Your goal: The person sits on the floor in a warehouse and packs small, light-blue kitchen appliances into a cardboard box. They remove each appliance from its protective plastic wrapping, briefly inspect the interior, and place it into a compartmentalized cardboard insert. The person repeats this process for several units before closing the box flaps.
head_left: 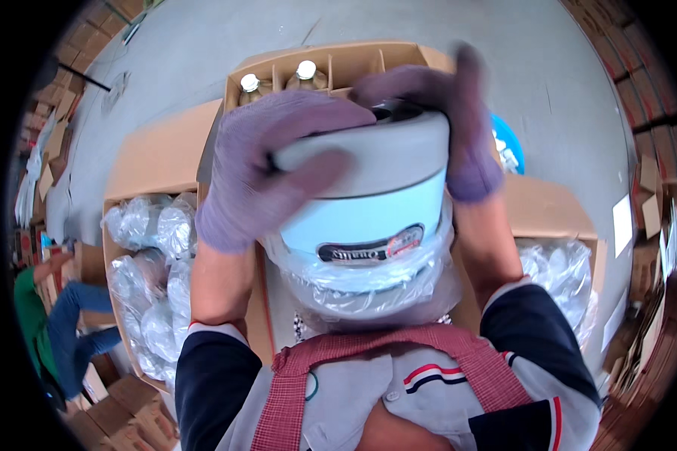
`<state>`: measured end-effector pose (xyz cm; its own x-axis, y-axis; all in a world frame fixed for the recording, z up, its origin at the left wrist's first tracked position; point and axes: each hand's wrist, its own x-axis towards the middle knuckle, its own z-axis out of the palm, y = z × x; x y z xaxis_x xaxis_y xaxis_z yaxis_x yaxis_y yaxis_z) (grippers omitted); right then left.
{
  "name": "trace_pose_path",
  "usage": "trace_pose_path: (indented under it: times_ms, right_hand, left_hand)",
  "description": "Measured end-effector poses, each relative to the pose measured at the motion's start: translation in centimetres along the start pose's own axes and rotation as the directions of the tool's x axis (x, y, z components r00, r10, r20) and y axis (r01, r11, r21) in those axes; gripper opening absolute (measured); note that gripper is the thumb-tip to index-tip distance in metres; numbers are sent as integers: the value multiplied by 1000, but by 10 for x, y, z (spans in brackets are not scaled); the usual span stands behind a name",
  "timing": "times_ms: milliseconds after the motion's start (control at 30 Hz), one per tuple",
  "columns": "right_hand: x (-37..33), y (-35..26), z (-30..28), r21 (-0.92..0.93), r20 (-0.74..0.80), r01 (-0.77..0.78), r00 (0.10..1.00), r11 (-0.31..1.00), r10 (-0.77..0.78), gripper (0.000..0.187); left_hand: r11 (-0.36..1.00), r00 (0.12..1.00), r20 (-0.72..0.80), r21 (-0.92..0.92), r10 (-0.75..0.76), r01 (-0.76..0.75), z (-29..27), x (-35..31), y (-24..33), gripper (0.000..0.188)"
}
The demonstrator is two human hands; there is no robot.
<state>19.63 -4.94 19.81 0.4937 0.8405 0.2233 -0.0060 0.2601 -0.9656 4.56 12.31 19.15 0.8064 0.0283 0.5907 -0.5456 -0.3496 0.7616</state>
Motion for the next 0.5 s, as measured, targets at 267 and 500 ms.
trace_pose_path:
  times_ms: [267,500]
  right_hand:
    - [16,20,-25,168,12,-351,935,921,355,98]
    - [12,15,-20,172,-5,-132,991,976,135,95]
  left_hand:
    - [850,990,120,513,69,-121,12,17,28,48]
    - [955,994,-106,293,-27,57,19,5,8,40]
